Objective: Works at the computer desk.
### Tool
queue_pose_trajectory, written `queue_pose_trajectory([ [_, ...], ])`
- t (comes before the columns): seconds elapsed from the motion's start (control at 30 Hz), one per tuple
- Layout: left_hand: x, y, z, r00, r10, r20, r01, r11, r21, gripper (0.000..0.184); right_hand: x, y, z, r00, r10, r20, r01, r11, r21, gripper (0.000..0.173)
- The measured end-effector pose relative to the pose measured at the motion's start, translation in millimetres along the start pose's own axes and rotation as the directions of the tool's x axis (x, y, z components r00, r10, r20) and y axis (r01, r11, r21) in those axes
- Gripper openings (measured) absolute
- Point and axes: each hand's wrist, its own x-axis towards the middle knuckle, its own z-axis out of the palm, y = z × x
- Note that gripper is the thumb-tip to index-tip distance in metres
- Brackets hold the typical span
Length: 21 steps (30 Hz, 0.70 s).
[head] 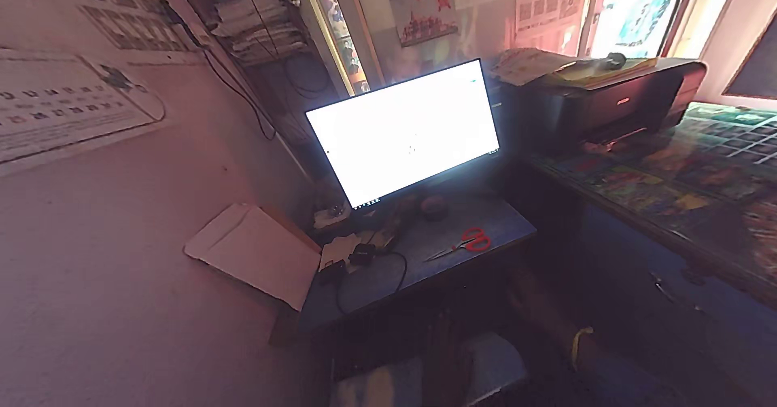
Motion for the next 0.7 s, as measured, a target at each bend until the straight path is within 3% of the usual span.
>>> queue_pose_trajectory([
  [0.23, -2.9, 0.6, -6.6, 0.996, 0.018, -0.084, -0.026, 0.995, -0.095, 0.049, -0.3, -1.1, 0.3, 1.0, -0.011, -0.012, 0.011, 0.999, 0.033, 0.058],
  [0.53, -0.9, 0.1, -5.3, 0.993, 0.053, -0.104, -0.062, 0.995, -0.082, 0.048, 2.5, 0.7, 0.4, 1.0, -0.019, 0.003, 0.019, 0.999, 0.03, 0.056],
  [0.7, 3.6, 13.7, -27.2, 0.96, -0.221, -0.17, 0.212, 0.975, -0.067, 0.051, 4.1, 2.3, 1.2, 1.0, -0.02, 0.005, 0.02, 1.0, 0.019, 0.057],
])
